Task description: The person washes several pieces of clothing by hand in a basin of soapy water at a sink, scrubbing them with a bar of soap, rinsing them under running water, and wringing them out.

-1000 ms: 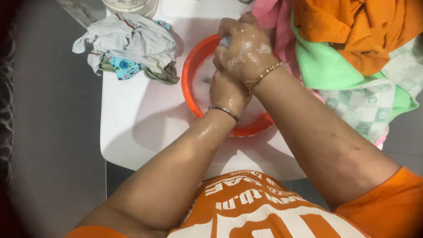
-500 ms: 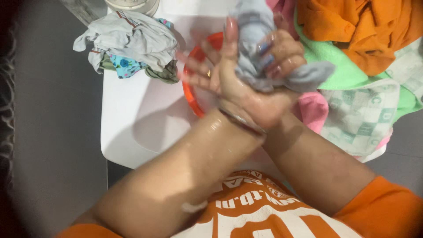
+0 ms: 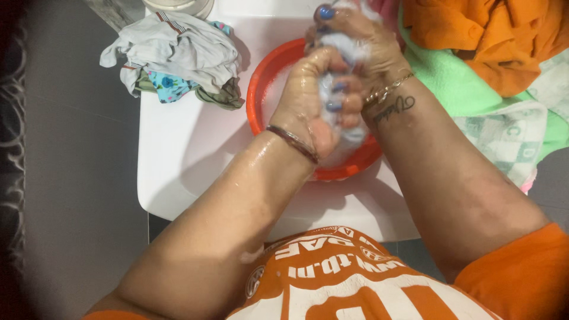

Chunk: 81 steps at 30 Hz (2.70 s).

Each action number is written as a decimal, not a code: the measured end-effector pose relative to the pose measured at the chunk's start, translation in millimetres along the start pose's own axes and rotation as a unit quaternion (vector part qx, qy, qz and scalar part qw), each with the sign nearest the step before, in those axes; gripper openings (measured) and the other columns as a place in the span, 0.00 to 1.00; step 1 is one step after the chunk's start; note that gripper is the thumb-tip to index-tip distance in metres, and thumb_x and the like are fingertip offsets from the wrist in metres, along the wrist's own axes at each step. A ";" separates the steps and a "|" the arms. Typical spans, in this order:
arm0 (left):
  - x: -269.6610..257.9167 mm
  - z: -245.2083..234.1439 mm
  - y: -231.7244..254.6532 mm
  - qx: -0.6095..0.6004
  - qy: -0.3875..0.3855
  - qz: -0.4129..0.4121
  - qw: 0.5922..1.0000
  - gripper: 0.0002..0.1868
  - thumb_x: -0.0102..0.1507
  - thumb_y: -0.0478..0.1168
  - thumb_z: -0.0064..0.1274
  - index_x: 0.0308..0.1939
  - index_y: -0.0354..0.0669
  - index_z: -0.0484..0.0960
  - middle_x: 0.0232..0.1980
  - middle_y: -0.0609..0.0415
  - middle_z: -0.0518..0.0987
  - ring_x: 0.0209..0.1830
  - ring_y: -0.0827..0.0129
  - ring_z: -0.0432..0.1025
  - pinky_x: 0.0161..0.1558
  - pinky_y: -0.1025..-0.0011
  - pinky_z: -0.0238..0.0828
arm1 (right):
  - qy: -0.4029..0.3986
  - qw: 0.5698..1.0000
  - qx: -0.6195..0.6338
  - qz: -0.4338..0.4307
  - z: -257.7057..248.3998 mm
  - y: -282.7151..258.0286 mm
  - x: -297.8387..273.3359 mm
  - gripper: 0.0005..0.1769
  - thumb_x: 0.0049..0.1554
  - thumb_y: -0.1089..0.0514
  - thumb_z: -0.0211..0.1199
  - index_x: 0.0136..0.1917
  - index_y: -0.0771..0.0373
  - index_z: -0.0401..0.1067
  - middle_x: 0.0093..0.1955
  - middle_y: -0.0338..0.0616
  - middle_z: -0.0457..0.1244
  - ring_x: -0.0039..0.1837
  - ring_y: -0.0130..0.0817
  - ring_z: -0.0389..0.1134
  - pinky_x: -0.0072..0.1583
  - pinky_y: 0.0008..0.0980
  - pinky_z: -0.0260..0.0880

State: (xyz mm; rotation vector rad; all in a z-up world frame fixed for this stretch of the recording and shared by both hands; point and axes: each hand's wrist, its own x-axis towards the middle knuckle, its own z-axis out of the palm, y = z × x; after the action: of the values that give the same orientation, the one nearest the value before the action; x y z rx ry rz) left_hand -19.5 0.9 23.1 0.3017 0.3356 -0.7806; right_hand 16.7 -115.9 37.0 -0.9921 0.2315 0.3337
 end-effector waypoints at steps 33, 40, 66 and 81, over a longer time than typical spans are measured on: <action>-34.6 -27.9 17.6 0.719 0.140 0.463 0.499 0.29 0.50 0.39 0.71 0.48 0.42 0.69 0.43 0.45 0.82 0.44 0.47 0.78 0.44 0.55 0.74 | 0.117 0.983 0.101 0.099 -6.0 27.5 -49.0 0.17 0.59 0.49 0.65 0.58 0.55 0.71 0.52 0.42 0.67 0.53 0.35 0.69 0.51 0.36 0.76; -54.3 -5.0 12.3 0.648 0.202 0.397 0.618 0.15 0.62 0.50 0.59 0.41 0.43 0.82 0.36 0.49 0.85 0.37 0.60 0.82 0.42 0.63 0.76 | 0.069 0.996 -0.037 -0.032 -32.5 24.3 -49.8 0.31 0.60 0.53 0.62 0.75 0.43 0.59 0.56 0.31 0.67 0.52 0.25 0.68 0.47 0.25 0.69; -21.5 -18.0 11.6 0.397 0.241 0.364 0.807 0.20 0.61 0.53 0.48 0.29 0.39 0.80 0.29 0.58 0.75 0.30 0.73 0.66 0.34 0.71 0.65 | -0.103 0.894 -0.435 -0.029 -11.0 -22.5 -71.3 0.46 0.60 0.55 0.60 0.86 0.44 0.44 0.59 0.34 0.65 0.46 0.21 0.61 0.45 0.25 0.64; -110.0 -29.7 118.6 0.263 0.343 0.296 0.852 0.12 0.54 0.47 0.48 0.34 0.45 0.80 0.31 0.56 0.77 0.27 0.67 0.73 0.29 0.64 0.73 | -0.075 0.995 0.006 -0.070 39.4 -35.2 -55.0 0.20 0.62 0.44 0.52 0.61 0.55 0.67 0.53 0.39 0.67 0.57 0.38 0.70 0.60 0.56 0.75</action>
State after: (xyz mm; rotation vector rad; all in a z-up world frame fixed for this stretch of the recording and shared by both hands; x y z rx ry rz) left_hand -11.6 161.6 57.0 1.1612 0.6568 -0.1033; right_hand -19.3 -109.4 104.0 -0.9613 0.0279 0.2769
